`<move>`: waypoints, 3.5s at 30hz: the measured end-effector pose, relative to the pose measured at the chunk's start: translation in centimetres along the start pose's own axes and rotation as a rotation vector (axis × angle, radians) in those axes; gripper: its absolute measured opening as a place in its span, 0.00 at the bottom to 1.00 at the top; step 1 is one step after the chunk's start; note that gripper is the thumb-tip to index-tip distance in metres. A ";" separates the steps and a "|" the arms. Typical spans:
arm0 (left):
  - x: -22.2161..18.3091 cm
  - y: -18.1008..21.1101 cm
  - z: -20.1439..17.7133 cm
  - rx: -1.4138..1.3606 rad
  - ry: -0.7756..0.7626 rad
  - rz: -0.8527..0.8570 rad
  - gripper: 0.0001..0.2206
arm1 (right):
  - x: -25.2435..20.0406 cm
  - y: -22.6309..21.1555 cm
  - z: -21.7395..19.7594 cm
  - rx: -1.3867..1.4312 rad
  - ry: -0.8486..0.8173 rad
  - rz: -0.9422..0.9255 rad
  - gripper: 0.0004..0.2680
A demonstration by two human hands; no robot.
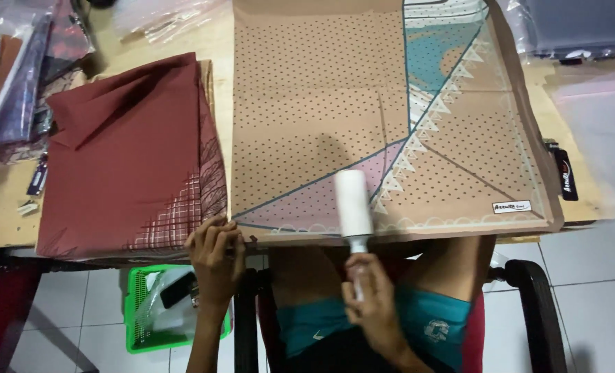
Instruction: Using a lint roller to remove debris from a piece of patterned fabric on a table
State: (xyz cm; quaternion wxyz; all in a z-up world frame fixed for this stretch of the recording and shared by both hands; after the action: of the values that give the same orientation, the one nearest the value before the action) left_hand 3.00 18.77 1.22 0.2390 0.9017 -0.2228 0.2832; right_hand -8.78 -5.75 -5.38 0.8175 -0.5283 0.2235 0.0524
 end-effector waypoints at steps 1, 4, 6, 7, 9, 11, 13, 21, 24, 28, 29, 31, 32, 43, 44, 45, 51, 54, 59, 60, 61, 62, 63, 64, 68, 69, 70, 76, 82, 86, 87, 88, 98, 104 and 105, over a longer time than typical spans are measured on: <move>-0.1 -0.1 0.0 0.007 -0.005 -0.006 0.04 | -0.1 -1.0 -1.8 -0.031 0.069 -0.031 0.07; -0.8 -0.8 0.7 0.038 -0.010 -0.005 0.04 | -0.4 -2.6 -5.5 0.135 0.121 -0.153 0.06; -0.3 -0.2 0.3 0.027 -0.023 -0.024 0.04 | -0.7 -3.5 -7.2 0.143 0.123 -0.186 0.06; -0.1 -0.1 0.1 0.017 -0.034 -0.045 0.03 | -0.9 -4.0 -7.9 0.149 0.124 -0.220 0.06; 0.1 0.1 0.0 0.038 -0.041 -0.054 0.05 | -1.2 -4.0 -9.8 0.155 0.157 -0.253 0.06; 0.7 0.6 -0.3 0.060 -0.048 -0.065 0.06 | -2.0 -4.3 -11.1 0.160 0.188 -0.285 0.06; 1.7 1.2 -0.6 0.130 -0.099 -0.085 0.04 | -3.8 -6.1 -11.9 0.113 0.258 -0.491 0.08; 7.3 5.3 3.9 -0.041 -0.303 0.038 0.29 | 2.1 -16.7 -13.4 -0.979 0.555 -0.824 0.06; 7.9 5.3 5.7 0.038 -0.505 -0.011 0.34 | 4.6 -18.0 -13.9 -1.207 0.641 -0.846 0.13; 7.0 4.1 6.9 0.106 -0.583 -0.015 0.38 | 5.1 -18.3 -14.3 -1.277 0.628 -0.748 0.18; 7.0 3.9 6.9 0.111 -0.582 -0.024 0.38 | 5.2 -18.2 -14.5 -1.276 0.616 -0.750 0.18; 6.9 3.8 7.0 0.123 -0.586 -0.017 0.39 | 5.8 -18.0 -14.9 -1.338 0.624 -0.698 0.21; 6.9 3.7 6.9 0.130 -0.580 -0.027 0.39 | 5.8 -18.3 -15.0 -1.337 0.612 -0.708 0.21; 7.5 3.1 6.7 0.094 -0.602 0.055 0.41 | 5.9 -19.1 -13.4 -1.211 0.510 -0.694 0.13; 8.7 2.5 7.4 0.097 -0.598 0.053 0.41 | 6.9 -19.4 -13.0 -1.209 0.508 -0.700 0.13; 9.8 2.7 7.5 0.038 -0.529 0.128 0.40 | 7.2 -19.8 -11.9 -1.219 0.475 -0.805 0.13; 15.5 0.1 12.4 0.011 -0.489 0.271 0.47 | 11.6 -21.2 -6.4 -1.261 0.360 -0.861 0.14; 15.4 -1.6 13.9 0.083 -0.511 0.239 0.49 | 13.9 -20.6 -7.9 -1.359 0.433 -0.720 0.15; 14.8 -2.6 14.9 0.124 -0.496 0.250 0.49 | 14.4 -20.7 -8.6 -1.407 0.389 -0.609 0.17; 14.7 -2.7 15.1 0.122 -0.515 0.245 0.49 | 14.2 -20.8 -8.4 -1.393 0.382 -0.558 0.18; 14.8 -2.8 15.3 0.125 -0.529 0.245 0.50 | 14.2 -20.8 -8.2 -1.375 0.378 -0.515 0.18; 14.9 -3.0 15.5 0.125 -0.528 0.249 0.50 | 14.1 -21.1 -8.0 -1.373 0.381 -0.516 0.18; 14.8 -3.1 15.5 0.146 -0.508 0.253 0.49 | 13.8 -21.2 -7.8 -1.359 0.378 -0.530 0.18; 14.7 -3.2 15.6 0.167 -0.489 0.257 0.49 | 13.5 -21.3 -7.6 -1.344 0.374 -0.543 0.17; 14.9 -3.0 15.3 0.112 -0.491 0.248 0.50 | 14.2 -20.9 -9.0 -1.348 0.416 -0.559 0.16; 14.9 -2.9 15.1 0.132 -0.478 0.253 0.49 | 14.1 -21.0 -9.2 -1.315 0.423 -0.557 0.18; 15.0 -2.8 14.9 0.151 -0.464 0.257 0.49 | 14.1 -21.1 -9.4 -1.281 0.431 -0.555 0.20; 15.2 -2.5 14.3 0.073 -0.517 0.221 0.50 | 14.6 -21.0 -9.7 -1.287 0.380 -0.468 0.20; 15.3 -2.6 14.1 0.054 -0.535 0.177 0.50 | 14.3 -21.3 -9.8 -1.282 0.400 -0.495 0.17; 16.7 -3.6 13.8 -0.024 -0.576 0.052 0.50 | 10.9 -21.5 -5.0 -1.245 0.458 -0.620 0.09; 17.3 -2.9 12.6 -0.031 -0.558 0.044 0.48 | 10.1 -20.9 -3.4 -1.270 0.419 -0.672 0.10; 17.9 -2.2 11.5 -0.038 -0.539 0.037 0.46 | 9.3 -20.3 -1.8 -1.294 0.379 -0.724 0.10; 20.1 -4.2 14.3 0.069 -0.706 0.073 0.60 | 11.9 -12.2 9.9 -1.167 -0.068 -0.320 0.17; 20.1 -4.3 14.6 0.027 -0.729 0.115 0.64 | 13.1 -12.1 9.7 -1.426 -0.018 -0.534 0.13; 20.1 -4.3 14.4 0.040 -0.758 0.099 0.64 | 12.9 -12.7 9.2 -1.395 -0.004 -0.471 0.14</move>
State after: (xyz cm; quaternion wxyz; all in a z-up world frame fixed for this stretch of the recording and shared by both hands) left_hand 26.05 8.74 1.87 0.1079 0.9351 -0.3330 -0.0550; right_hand 9.67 -5.08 2.97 0.2814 -0.9594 0.0172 0.0065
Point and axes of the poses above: each hand's wrist, its own x-axis towards the middle knuckle, its own z-axis out of the palm, y = z × x, the point moved 8 cm from there along x, towards the middle knuckle, and after that the axes turned 1 degree about z, right-handed, at the moved point
